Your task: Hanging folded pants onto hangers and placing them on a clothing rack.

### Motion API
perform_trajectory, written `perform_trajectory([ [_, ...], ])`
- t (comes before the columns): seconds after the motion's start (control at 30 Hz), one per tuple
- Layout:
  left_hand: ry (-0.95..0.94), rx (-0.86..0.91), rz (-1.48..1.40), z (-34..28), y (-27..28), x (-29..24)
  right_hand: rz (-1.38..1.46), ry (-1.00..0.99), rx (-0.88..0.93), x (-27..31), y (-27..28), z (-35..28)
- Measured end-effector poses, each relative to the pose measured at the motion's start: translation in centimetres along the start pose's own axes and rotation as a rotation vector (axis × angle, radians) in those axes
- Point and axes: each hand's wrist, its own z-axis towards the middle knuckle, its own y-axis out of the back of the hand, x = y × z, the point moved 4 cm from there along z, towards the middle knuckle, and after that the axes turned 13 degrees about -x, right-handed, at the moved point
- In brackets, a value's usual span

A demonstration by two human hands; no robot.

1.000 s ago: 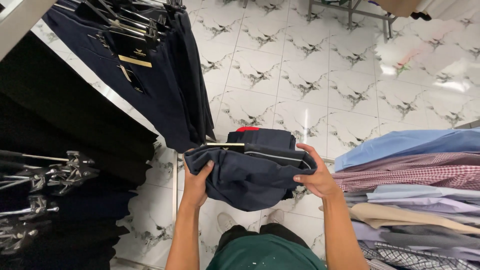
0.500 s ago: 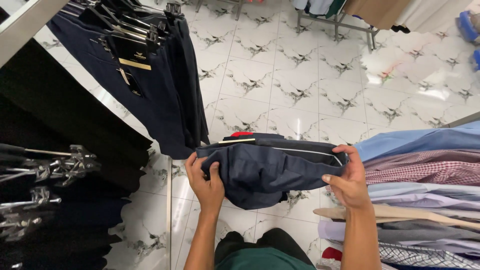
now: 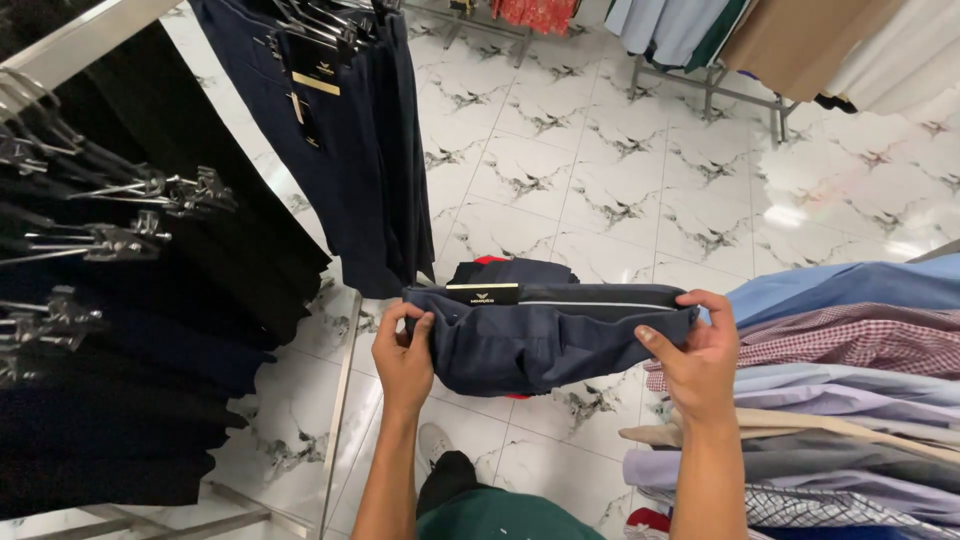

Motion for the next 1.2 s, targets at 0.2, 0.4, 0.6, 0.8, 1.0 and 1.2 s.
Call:
perform_trajectory([
  [0.2, -0.37, 0.092, -0.03, -8.2, 3.2, -7.0, 0.09, 0.018, -0.06, 3.5, 0.5, -4.7],
  [0.4, -0.482, 0.189, 0.113, -16.1, 6.0, -7.9, 0.133, -0.039, -0.09, 5.0, 0.4, -9.6],
  [0.6, -0.427, 0.21, 0.24, -19.4, 9.0, -5.5, 0.159, -0.042, -0.119, 6.8, 1.1, -13.6],
  [0.8, -0.16, 0.21, 0.057, -16.7, 10.5, -8.0, 0.105, -0.02, -0.155, 7.1, 2.2, -16.6],
  [1.0, -0.184, 0.286, 0.17, -14.6, 14.5, -5.3, -0.096, -0.012, -0.188, 5.7, 4.7, -21.4],
  [1.2, -0.259, 0.349, 0.324, -13.6, 21.3, -2.0, -0.582, -0.304, 0.152, 3.2, 4.8, -28.6],
])
